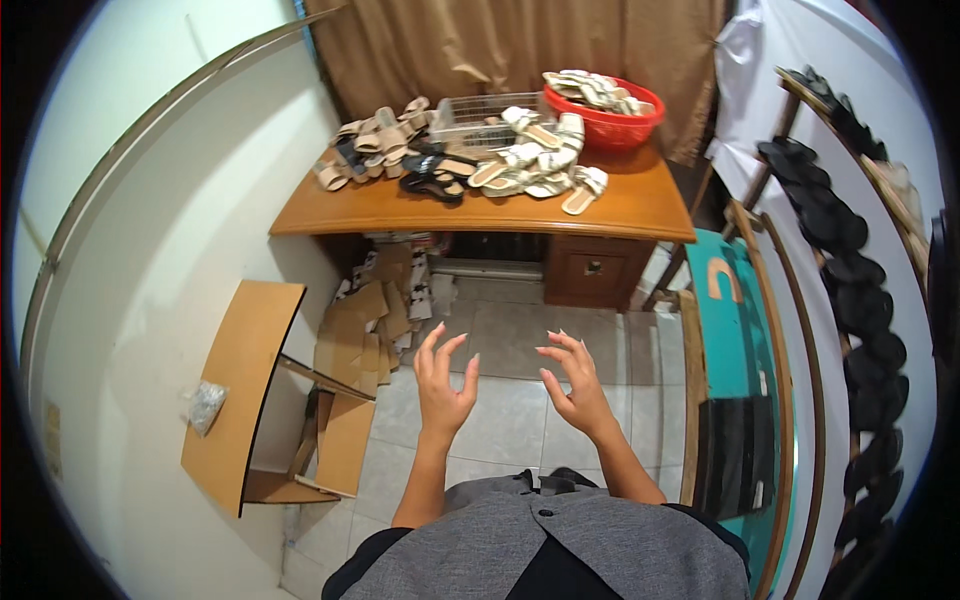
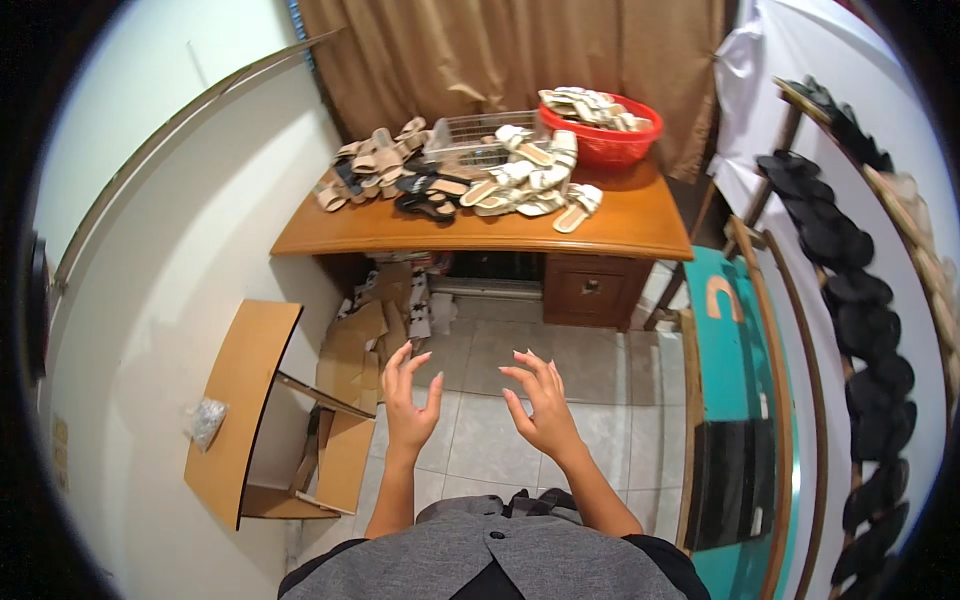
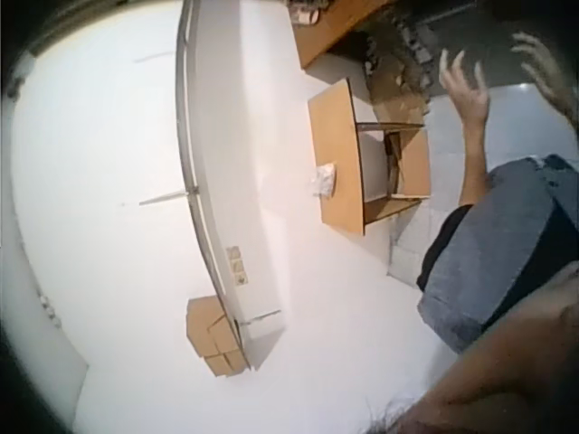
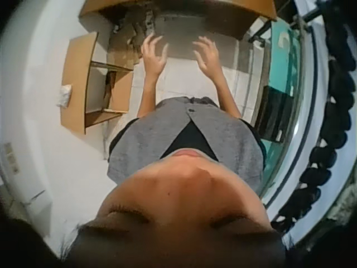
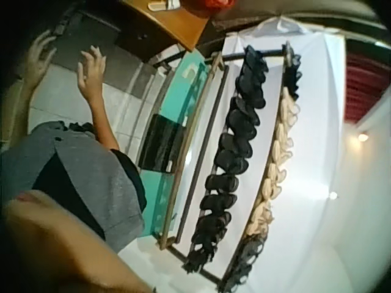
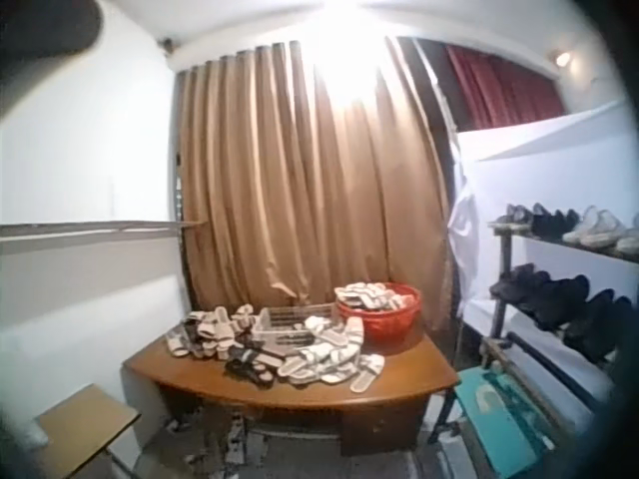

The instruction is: Organizing and inspecting various types of sandals on a storage shelf and a table.

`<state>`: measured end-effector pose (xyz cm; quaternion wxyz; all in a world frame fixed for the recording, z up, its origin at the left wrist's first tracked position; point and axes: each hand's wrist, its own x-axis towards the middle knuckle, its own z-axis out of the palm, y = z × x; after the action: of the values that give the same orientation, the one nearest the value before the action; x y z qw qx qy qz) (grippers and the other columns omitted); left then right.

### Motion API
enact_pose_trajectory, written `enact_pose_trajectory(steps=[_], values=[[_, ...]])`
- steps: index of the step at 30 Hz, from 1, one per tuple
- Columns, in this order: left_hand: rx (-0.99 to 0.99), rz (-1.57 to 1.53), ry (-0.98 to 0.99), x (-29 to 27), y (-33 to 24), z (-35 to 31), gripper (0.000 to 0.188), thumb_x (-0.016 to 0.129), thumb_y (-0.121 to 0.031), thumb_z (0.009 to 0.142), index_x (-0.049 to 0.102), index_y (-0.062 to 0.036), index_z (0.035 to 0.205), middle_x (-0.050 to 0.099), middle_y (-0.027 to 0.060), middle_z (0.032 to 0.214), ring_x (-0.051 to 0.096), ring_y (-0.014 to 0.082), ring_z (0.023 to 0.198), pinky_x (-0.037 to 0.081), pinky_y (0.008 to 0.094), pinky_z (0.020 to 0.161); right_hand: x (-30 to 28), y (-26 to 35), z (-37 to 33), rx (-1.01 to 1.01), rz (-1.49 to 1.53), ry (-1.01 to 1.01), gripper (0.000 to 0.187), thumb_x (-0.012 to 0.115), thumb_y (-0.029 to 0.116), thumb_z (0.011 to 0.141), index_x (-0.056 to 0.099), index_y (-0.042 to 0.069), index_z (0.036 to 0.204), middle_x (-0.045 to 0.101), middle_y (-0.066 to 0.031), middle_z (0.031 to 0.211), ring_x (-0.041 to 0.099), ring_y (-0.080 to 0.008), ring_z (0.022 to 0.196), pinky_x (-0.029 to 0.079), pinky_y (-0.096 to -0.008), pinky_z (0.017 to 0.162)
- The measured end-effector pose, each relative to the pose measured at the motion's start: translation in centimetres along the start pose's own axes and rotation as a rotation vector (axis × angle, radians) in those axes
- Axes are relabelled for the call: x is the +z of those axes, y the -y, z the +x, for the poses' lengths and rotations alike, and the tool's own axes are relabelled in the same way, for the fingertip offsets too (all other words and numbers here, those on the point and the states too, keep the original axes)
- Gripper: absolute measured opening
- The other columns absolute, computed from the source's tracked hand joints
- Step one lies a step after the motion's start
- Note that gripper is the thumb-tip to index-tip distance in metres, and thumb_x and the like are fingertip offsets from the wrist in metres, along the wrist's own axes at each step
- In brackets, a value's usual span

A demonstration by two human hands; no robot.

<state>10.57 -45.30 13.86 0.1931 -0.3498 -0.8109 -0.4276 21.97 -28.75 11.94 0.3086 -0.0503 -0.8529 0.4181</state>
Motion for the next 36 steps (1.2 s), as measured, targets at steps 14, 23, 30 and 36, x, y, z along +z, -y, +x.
enact_pose_trajectory(steps=[14,23,30,36], values=[[-0.272,0.129,-0.089,2.6,16.6,8.4,0.03,0.065,-0.013,0.075,0.057,-0.0064,0.103,0.048,0.0147,0.119,0.045,0.0316,0.11,0.036,0.0388,0.092,12.8,-10.1,16.5,-0.037,0.021,0.298,0.028,0.055,0.019,0.082,0.052,0.011,0.109,0.044,-0.012,0.123,0.037,-0.0325,0.122,0.022,-0.0516,0.103],[-0.164,0.178,0.097,8.2,25.7,23.1,0.031,0.063,-0.019,0.076,0.056,-0.0086,0.104,0.049,0.0122,0.116,0.045,0.0329,0.107,0.037,0.0412,0.09,18.1,-16.3,31.5,-0.031,-0.032,0.3,0.03,0.057,0.02,0.082,0.051,0.009,0.109,0.043,-0.0153,0.121,0.038,-0.0346,0.119,0.024,-0.0518,0.101],[-0.172,0.099,0.142,13.0,31.8,30.3,0.033,0.064,-0.018,0.076,0.055,-0.0057,0.106,0.052,0.0149,0.111,0.049,0.0327,0.104,0.038,0.0391,0.089,21.3,-21.1,37.6,-0.015,-0.064,0.407,0.035,0.058,0.022,0.081,0.05,0.007,0.112,0.043,-0.0186,0.12,0.041,-0.0365,0.114,0.028,-0.047,0.099],[-0.22,0.0,0.189,18.0,37.6,37.5,0.052,0.063,-0.022,0.078,0.042,-0.0007,0.12,0.051,0.0176,0.111,0.047,0.0343,0.105,0.038,0.0415,0.089,22.9,-24.7,42.7,0.09,-0.115,0.384,0.035,0.058,0.021,0.081,0.05,0.005,0.111,0.043,-0.02,0.121,0.041,-0.037,0.113,0.032,-0.0447,0.096]])
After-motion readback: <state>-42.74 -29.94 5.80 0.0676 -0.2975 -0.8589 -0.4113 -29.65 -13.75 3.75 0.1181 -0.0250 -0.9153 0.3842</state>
